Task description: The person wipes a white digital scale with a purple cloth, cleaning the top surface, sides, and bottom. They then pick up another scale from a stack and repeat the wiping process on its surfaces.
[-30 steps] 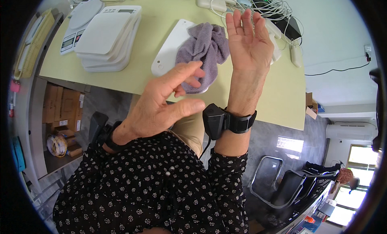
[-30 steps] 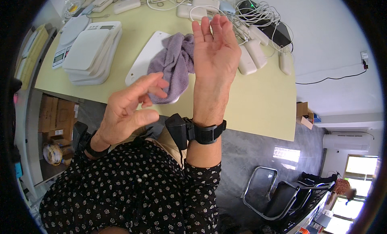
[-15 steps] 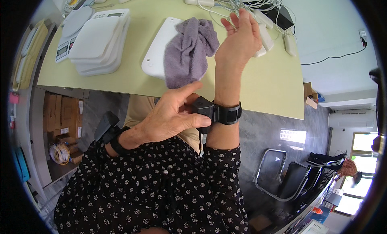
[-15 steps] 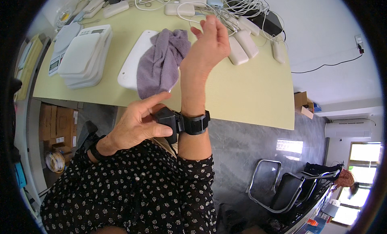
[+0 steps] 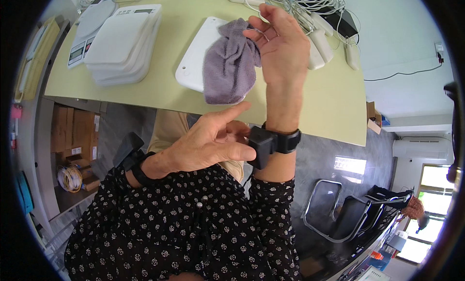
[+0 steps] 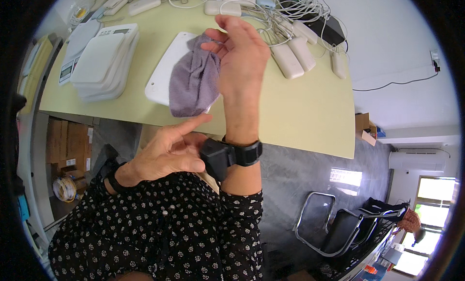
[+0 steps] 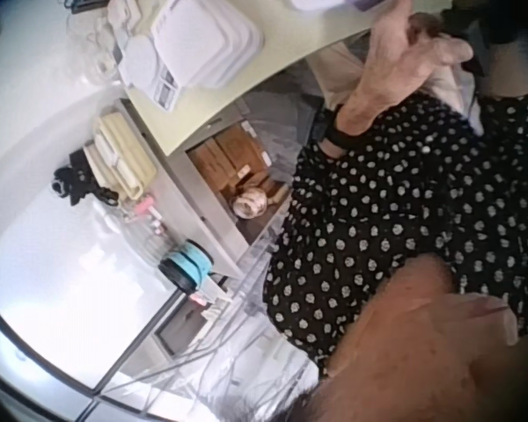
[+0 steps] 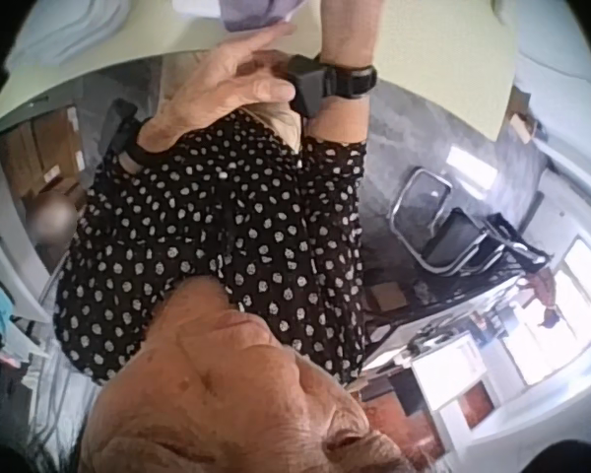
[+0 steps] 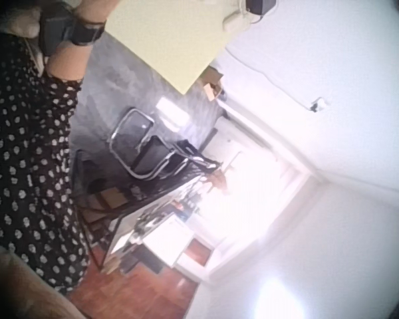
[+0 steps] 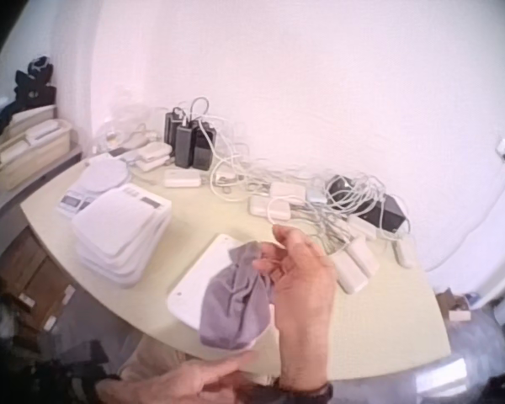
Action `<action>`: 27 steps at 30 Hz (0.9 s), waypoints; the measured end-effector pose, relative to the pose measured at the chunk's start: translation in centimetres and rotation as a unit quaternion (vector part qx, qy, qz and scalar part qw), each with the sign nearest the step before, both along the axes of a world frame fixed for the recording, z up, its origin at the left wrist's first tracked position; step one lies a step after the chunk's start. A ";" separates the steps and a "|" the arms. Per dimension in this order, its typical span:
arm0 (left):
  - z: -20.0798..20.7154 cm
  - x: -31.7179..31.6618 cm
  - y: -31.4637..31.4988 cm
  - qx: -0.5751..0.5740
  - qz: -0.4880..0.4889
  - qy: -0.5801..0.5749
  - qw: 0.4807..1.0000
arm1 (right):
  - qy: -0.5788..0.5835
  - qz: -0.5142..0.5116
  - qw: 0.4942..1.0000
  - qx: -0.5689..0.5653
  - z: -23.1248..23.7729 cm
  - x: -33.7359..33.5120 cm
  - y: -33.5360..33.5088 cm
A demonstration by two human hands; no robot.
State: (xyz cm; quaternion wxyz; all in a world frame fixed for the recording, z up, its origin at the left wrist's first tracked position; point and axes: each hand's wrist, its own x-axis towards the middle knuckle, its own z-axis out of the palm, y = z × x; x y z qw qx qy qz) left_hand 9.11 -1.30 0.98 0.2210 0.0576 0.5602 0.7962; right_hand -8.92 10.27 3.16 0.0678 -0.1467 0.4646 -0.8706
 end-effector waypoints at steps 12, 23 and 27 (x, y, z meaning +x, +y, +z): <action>1.5 -0.1 -5.5 -0.319 0.289 0.306 0.849 | -0.243 0.080 0.924 -0.284 -2.6 -3.0 3.5; -1.5 -2.6 -7.4 -0.449 0.286 0.335 0.777 | -0.100 0.086 0.991 -0.003 -1.1 -3.1 2.6; -0.8 -1.3 -8.2 -0.464 0.281 0.320 0.777 | -0.047 0.093 0.983 0.148 -0.1 -2.5 3.0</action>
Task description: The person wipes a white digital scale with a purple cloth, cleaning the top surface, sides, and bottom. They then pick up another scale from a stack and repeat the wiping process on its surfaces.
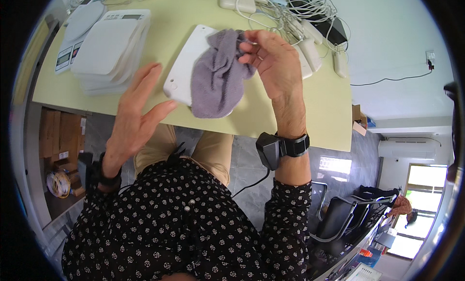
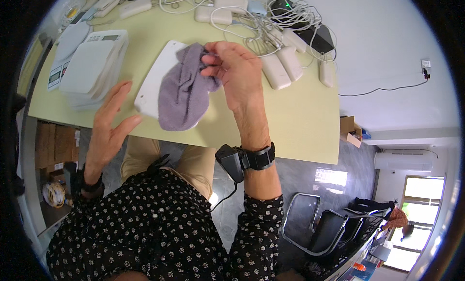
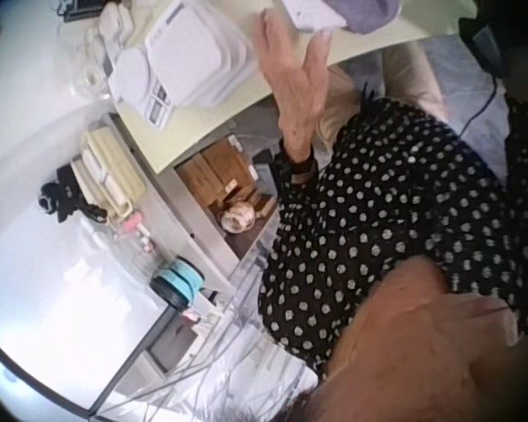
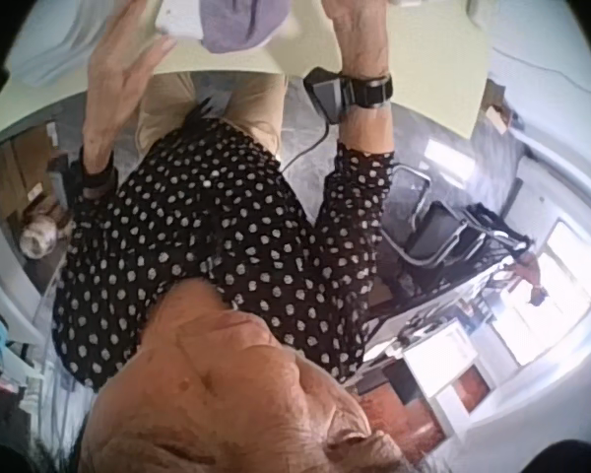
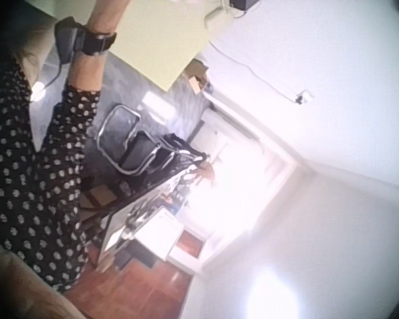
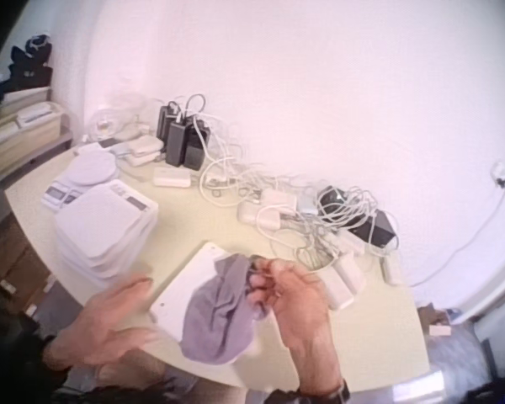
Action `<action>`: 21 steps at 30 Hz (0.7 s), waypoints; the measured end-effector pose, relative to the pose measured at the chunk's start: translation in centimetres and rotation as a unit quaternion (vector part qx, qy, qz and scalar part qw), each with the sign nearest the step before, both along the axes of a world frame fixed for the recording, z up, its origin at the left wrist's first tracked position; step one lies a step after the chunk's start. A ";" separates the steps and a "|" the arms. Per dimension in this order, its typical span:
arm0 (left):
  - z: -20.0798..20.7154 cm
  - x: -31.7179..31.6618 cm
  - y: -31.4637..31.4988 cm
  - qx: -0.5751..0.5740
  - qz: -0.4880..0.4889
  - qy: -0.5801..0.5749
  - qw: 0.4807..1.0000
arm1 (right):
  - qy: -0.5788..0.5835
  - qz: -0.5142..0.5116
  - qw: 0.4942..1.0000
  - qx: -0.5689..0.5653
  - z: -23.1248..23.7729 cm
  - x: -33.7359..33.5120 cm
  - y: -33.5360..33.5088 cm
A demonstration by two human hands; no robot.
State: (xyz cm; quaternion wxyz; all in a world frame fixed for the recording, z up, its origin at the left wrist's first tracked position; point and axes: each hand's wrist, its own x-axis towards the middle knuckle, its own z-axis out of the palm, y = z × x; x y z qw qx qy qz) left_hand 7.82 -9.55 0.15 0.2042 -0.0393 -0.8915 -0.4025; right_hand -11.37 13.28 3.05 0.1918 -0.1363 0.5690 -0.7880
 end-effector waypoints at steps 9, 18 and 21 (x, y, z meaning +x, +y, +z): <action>1.6 6.9 -1.5 0.101 0.000 -0.141 0.985 | 0.187 0.062 0.942 0.272 3.4 1.5 2.8; 2.0 15.1 -3.0 0.305 0.053 -0.365 0.878 | 0.244 0.136 0.845 0.456 11.4 6.5 11.2; 3.4 15.7 -3.5 0.218 0.051 -0.410 0.885 | 0.248 0.207 0.813 0.485 14.8 8.0 13.1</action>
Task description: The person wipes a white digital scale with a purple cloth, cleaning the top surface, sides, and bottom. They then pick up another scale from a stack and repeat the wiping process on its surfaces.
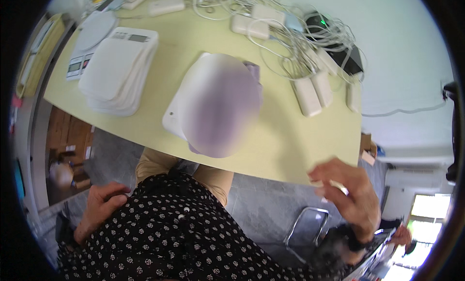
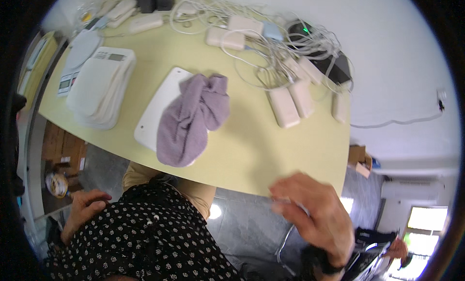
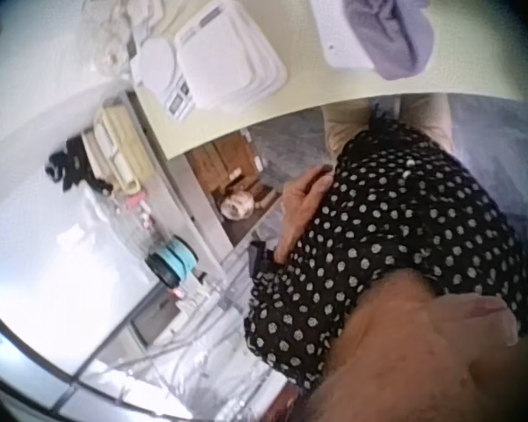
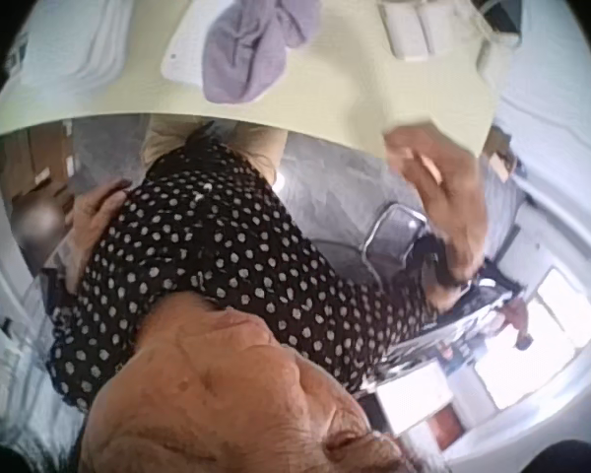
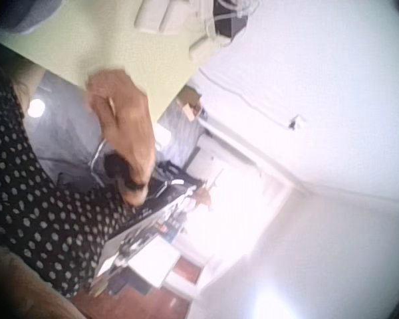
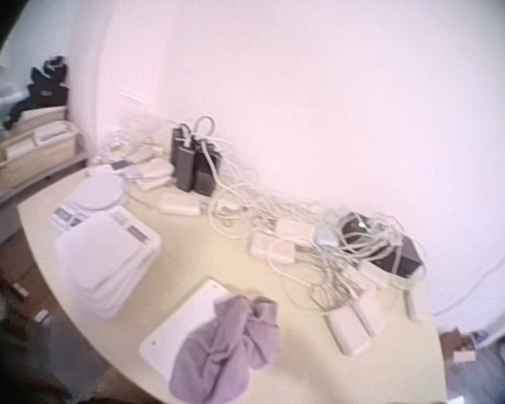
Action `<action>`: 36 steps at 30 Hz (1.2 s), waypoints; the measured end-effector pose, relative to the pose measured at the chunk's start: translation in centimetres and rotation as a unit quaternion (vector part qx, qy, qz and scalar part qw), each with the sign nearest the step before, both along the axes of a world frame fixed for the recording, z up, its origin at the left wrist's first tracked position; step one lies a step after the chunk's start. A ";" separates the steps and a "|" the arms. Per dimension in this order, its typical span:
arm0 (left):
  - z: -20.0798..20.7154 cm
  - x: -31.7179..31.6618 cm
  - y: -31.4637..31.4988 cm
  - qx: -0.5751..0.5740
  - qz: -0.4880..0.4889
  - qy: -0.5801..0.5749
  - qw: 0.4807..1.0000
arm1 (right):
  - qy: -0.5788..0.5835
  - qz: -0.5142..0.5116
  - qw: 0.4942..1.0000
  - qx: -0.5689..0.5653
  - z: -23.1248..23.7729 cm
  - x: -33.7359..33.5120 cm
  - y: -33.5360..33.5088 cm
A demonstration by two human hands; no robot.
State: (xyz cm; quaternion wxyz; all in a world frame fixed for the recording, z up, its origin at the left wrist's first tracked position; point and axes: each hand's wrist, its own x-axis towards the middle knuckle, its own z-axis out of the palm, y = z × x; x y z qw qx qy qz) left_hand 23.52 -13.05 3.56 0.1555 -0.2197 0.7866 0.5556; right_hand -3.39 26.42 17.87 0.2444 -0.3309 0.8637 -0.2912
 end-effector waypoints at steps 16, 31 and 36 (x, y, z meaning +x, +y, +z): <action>4.7 -17.9 7.7 0.275 -0.028 0.349 0.895 | -0.369 -0.085 0.549 -0.745 -2.2 -12.0 -12.8; -2.2 -25.2 5.2 -0.182 -0.001 0.517 0.837 | 0.158 -0.107 0.945 -0.267 -11.0 -9.3 -18.5; -5.7 -28.4 3.0 -0.199 0.038 0.436 0.877 | 0.319 0.099 0.935 -0.120 -16.1 -6.5 -18.4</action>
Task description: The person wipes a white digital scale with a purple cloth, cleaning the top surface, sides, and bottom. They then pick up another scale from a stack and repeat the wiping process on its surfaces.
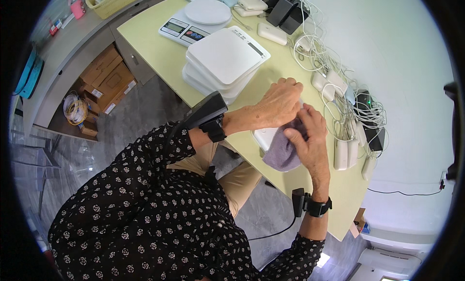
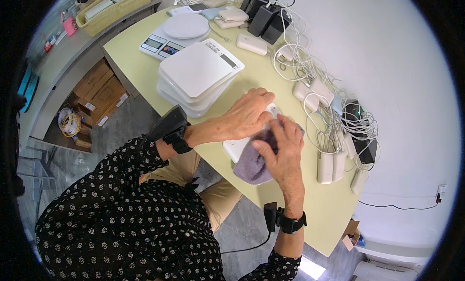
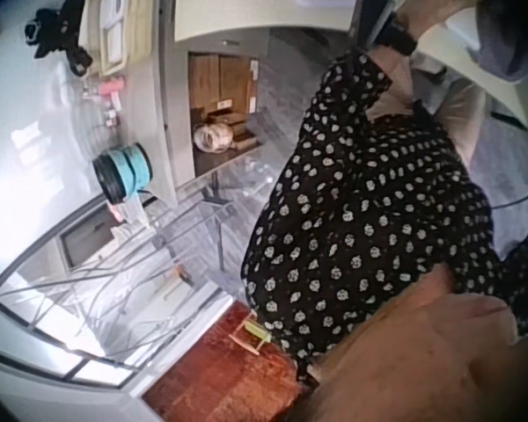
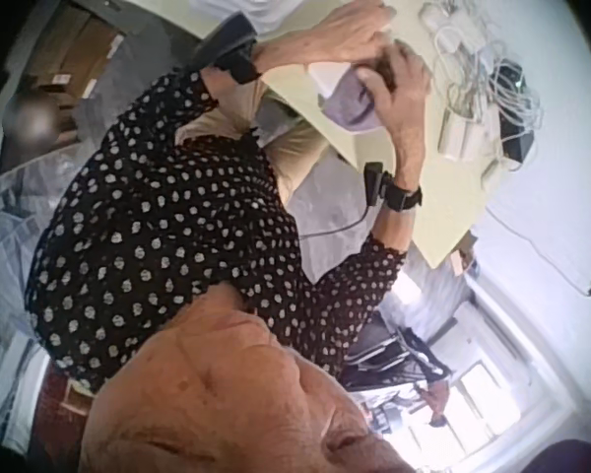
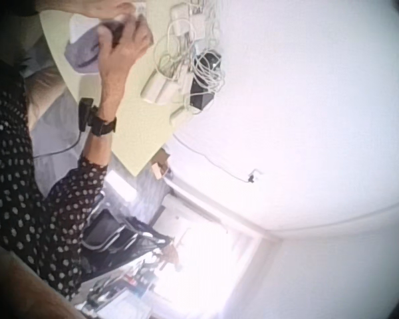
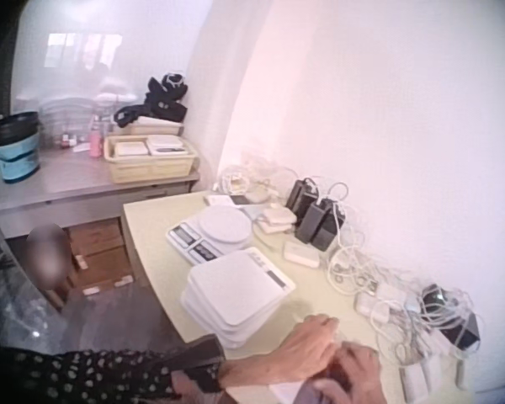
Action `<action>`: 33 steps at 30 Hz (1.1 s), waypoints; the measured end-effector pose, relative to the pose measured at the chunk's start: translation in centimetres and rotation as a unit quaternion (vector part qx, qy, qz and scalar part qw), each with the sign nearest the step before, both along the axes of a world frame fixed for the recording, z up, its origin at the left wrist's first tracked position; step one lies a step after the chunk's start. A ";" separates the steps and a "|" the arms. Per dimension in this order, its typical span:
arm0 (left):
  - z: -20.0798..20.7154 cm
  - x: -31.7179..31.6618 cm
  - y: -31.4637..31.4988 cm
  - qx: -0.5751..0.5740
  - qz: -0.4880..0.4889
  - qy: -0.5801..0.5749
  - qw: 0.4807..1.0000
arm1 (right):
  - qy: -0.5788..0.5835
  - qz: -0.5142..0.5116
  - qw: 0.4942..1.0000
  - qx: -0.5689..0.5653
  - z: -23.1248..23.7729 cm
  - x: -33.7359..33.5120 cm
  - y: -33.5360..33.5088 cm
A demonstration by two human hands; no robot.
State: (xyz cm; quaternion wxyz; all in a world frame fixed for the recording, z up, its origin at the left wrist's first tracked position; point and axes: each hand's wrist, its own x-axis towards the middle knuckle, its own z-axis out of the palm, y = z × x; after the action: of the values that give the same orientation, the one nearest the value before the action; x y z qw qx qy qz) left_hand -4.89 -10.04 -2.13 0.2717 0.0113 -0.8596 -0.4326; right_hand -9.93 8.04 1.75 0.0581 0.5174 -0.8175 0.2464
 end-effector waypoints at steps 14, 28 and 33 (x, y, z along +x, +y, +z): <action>-3.5 -0.4 0.5 -0.047 -0.034 -0.080 0.995 | 0.022 -0.076 0.997 0.017 -2.0 2.1 0.8; -3.8 0.2 1.4 -0.002 -0.020 -0.060 0.998 | -0.003 -0.032 0.999 -0.002 -0.5 -0.7 1.3; -3.7 0.5 1.4 0.019 -0.009 -0.064 0.998 | -0.037 0.035 0.997 -0.050 -1.2 0.9 -0.4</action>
State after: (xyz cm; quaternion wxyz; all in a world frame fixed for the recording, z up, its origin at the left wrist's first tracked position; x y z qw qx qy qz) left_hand -4.43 -8.65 -5.83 0.2121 0.0365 -0.8668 -0.4497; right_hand -8.98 7.65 0.54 0.0454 0.5324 -0.7873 0.3076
